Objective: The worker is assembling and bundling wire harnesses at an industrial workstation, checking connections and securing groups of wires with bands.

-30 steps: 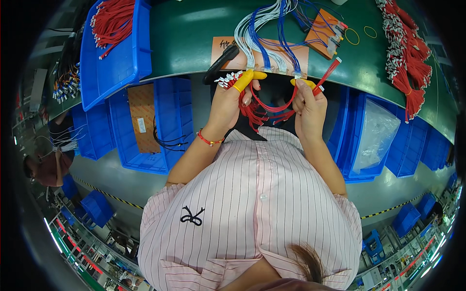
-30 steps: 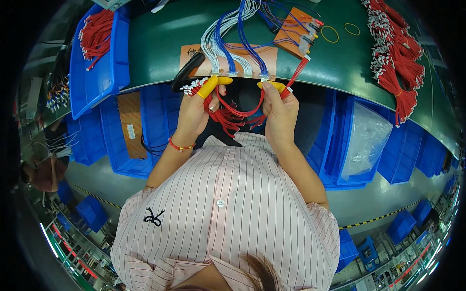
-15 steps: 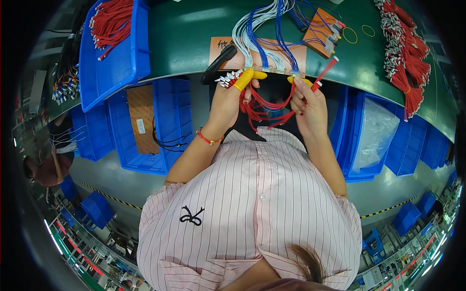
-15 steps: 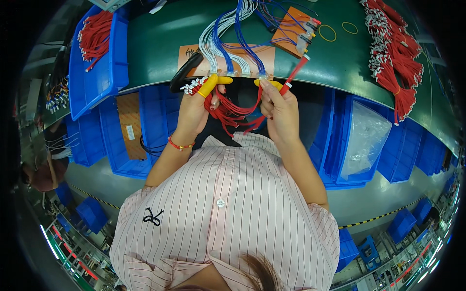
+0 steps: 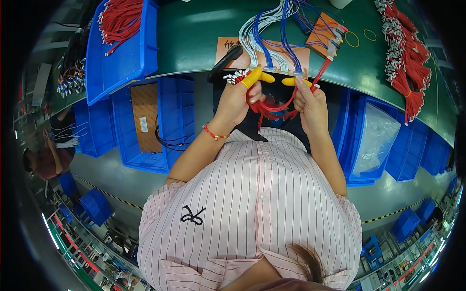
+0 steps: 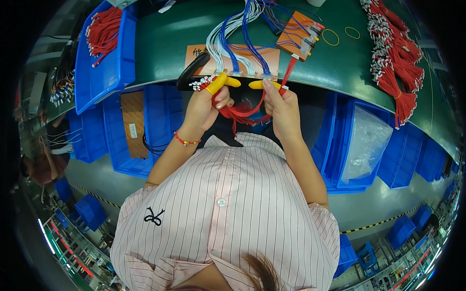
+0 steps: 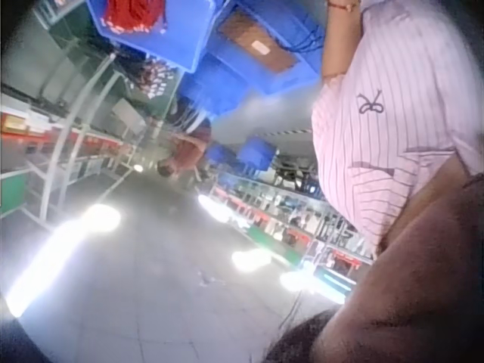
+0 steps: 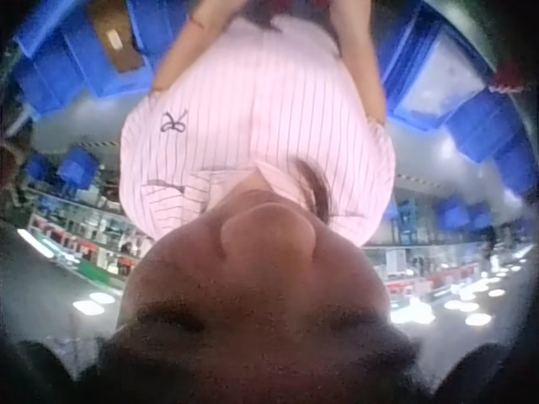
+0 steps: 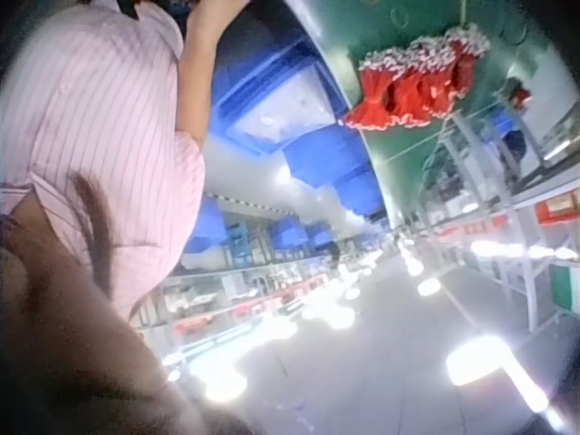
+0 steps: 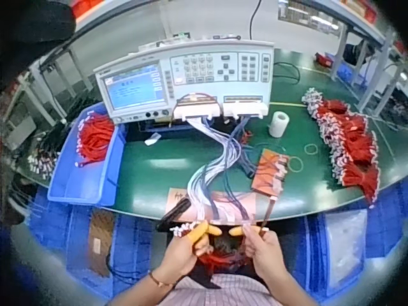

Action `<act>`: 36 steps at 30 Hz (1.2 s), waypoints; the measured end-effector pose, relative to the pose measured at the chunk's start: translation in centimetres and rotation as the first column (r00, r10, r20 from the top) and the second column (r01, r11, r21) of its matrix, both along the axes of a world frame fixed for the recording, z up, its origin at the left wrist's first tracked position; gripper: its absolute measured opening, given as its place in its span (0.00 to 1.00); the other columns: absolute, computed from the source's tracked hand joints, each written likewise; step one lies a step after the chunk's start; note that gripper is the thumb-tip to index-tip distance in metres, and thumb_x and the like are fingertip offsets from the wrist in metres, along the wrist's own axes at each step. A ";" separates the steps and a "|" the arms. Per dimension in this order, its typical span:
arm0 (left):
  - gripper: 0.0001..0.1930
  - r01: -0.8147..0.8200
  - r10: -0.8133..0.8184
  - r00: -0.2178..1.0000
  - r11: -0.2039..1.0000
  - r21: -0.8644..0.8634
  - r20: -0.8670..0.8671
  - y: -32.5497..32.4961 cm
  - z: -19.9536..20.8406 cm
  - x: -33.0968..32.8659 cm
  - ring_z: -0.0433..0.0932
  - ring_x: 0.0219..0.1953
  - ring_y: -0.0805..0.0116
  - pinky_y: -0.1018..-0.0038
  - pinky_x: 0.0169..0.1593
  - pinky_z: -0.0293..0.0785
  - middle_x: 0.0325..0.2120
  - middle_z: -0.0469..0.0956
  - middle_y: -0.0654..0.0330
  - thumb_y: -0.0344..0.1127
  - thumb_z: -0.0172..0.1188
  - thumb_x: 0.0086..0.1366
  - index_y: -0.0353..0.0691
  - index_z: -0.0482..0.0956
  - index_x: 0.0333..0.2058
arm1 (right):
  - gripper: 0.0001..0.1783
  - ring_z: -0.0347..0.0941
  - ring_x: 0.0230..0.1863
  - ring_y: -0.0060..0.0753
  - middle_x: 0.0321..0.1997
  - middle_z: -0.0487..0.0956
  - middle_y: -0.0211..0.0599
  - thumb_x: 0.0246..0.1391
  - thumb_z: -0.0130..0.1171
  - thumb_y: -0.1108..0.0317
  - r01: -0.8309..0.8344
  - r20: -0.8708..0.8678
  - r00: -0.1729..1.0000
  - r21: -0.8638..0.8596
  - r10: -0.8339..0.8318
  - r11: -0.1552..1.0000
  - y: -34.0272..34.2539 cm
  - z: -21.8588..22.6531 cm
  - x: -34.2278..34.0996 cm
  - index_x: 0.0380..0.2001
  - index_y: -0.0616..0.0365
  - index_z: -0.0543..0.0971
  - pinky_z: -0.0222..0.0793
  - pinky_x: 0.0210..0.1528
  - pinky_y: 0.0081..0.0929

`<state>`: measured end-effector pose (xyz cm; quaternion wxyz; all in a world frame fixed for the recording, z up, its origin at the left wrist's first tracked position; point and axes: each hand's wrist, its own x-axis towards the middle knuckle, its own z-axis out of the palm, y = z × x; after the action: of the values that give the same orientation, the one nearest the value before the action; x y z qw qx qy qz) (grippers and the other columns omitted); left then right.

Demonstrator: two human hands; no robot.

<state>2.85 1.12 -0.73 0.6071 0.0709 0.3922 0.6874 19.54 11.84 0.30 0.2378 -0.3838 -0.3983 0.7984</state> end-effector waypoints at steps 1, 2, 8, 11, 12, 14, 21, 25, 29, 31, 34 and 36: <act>0.12 0.026 -0.026 1.000 1.000 0.004 0.013 -0.2 0.0 -0.1 0.59 0.19 0.81 0.78 0.29 0.62 0.16 0.62 0.71 0.37 0.48 0.74 0.34 0.75 0.37 | 0.18 0.47 0.16 0.07 0.16 0.61 0.12 0.64 0.55 0.59 -0.011 0.011 1.000 0.019 0.011 1.000 0.0 0.1 0.2 0.38 0.66 0.82 0.39 0.19 0.14; 0.13 0.052 -0.053 0.998 0.999 0.009 0.027 -0.5 0.0 -0.2 0.56 0.18 0.81 0.78 0.29 0.61 0.16 0.59 0.71 0.37 0.46 0.74 0.33 0.75 0.37 | 0.18 0.49 0.16 0.08 0.16 0.62 0.13 0.64 0.55 0.59 -0.026 0.084 0.996 0.093 0.018 0.995 -0.2 0.5 0.3 0.39 0.66 0.82 0.42 0.19 0.14; 0.09 -0.042 0.041 0.979 0.999 0.001 -0.197 -1.3 1.9 2.8 0.59 0.19 0.83 0.79 0.26 0.58 0.18 0.65 0.71 0.32 0.52 0.70 0.34 0.77 0.42 | 0.12 0.68 0.21 0.24 0.20 0.74 0.33 0.60 0.57 0.67 -0.208 0.446 0.874 0.704 -0.194 0.679 -2.0 0.6 0.2 0.39 0.66 0.81 0.63 0.26 0.22; 0.10 -0.090 0.085 0.948 0.996 -0.003 -0.306 -0.9 2.2 4.0 0.63 0.22 0.83 0.82 0.27 0.58 0.23 0.72 0.67 0.31 0.55 0.69 0.31 0.77 0.44 | 0.09 0.71 0.25 0.40 0.29 0.73 0.41 0.54 0.58 0.73 -0.356 0.432 0.831 0.897 -0.351 0.261 -2.0 -0.5 -0.2 0.38 0.65 0.78 0.66 0.26 0.31; 0.10 -0.112 0.118 0.958 0.993 0.038 -0.260 -0.8 1.9 4.1 0.64 0.22 0.83 0.82 0.27 0.59 0.24 0.73 0.66 0.31 0.55 0.69 0.31 0.77 0.44 | 0.09 0.71 0.26 0.42 0.30 0.72 0.41 0.53 0.59 0.74 -0.411 0.420 0.812 0.905 -0.405 0.115 -2.0 -0.5 -0.3 0.38 0.65 0.78 0.66 0.26 0.33; 0.11 -0.163 0.181 0.970 0.980 0.117 -0.163 -0.5 1.4 4.1 0.64 0.22 0.82 0.83 0.28 0.60 0.25 0.73 0.65 0.30 0.55 0.69 0.31 0.77 0.46 | 0.10 0.71 0.26 0.44 0.29 0.69 0.42 0.53 0.59 0.74 -0.441 0.433 0.810 0.894 -0.395 0.076 -2.3 -0.2 -0.4 0.39 0.65 0.78 0.67 0.26 0.37; 0.17 -0.211 0.228 0.948 0.973 0.096 -0.224 -0.2 3.1 2.3 0.65 0.23 0.80 0.82 0.29 0.62 0.39 0.79 0.57 0.36 0.46 0.74 0.30 0.74 0.52 | 0.14 0.74 0.30 0.33 0.28 0.75 0.37 0.63 0.53 0.66 -0.526 0.451 0.842 0.570 0.295 0.631 -0.7 0.8 2.8 0.45 0.66 0.77 0.69 0.32 0.29; 0.16 -0.220 0.230 0.955 0.973 0.075 -0.187 -1.5 2.0 0.3 0.57 0.18 0.83 0.84 0.23 0.54 0.21 0.67 0.68 0.36 0.45 0.74 0.29 0.76 0.47 | 0.16 0.59 0.25 0.11 0.23 0.67 0.18 0.66 0.52 0.60 -0.516 0.357 0.833 0.226 0.423 0.826 2.1 -0.8 7.1 0.44 0.62 0.79 0.56 0.26 0.15; 0.16 -0.111 0.102 0.971 0.993 -0.028 -0.217 -1.5 0.8 1.0 0.54 0.17 0.84 0.85 0.21 0.51 0.19 0.62 0.69 0.35 0.45 0.74 0.27 0.75 0.46 | 0.13 0.51 0.17 0.07 0.21 0.65 0.18 0.64 0.55 0.63 -0.176 0.216 0.964 0.071 0.157 0.982 2.3 -0.8 7.0 0.40 0.62 0.79 0.45 0.19 0.13; 0.15 -0.126 0.116 0.978 0.991 -0.045 -0.171 -1.5 0.3 1.2 0.54 0.17 0.84 0.84 0.21 0.51 0.19 0.62 0.69 0.34 0.45 0.74 0.27 0.75 0.45 | 0.11 0.46 0.13 0.08 0.23 0.69 0.23 0.62 0.56 0.66 -0.060 -0.010 0.998 -0.063 0.059 0.996 2.3 -1.0 6.7 0.41 0.64 0.78 0.40 0.16 0.14; 0.13 -0.116 0.106 0.980 0.992 -0.054 -0.166 -1.1 0.1 0.9 0.55 0.17 0.84 0.84 0.22 0.52 0.19 0.63 0.69 0.33 0.45 0.73 0.28 0.74 0.42 | 0.12 0.46 0.13 0.08 0.26 0.71 0.26 0.63 0.55 0.68 -0.011 -0.263 0.964 -0.194 -0.041 0.981 1.8 -1.2 5.7 0.45 0.65 0.76 0.40 0.15 0.13; 0.13 -0.125 0.115 0.978 0.991 -0.051 -0.175 -0.9 0.0 0.7 0.56 0.17 0.84 0.84 0.22 0.52 0.19 0.63 0.69 0.33 0.45 0.73 0.29 0.74 0.41 | 0.14 0.46 0.12 0.07 0.29 0.74 0.29 0.63 0.53 0.68 -0.060 -0.351 0.936 -0.206 -0.016 0.977 1.4 -1.5 5.1 0.48 0.65 0.75 0.40 0.15 0.12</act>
<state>3.54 0.24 -0.73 0.5304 0.0870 0.4677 0.7016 24.66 13.28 -1.19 0.2536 -0.2540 -0.2657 0.8948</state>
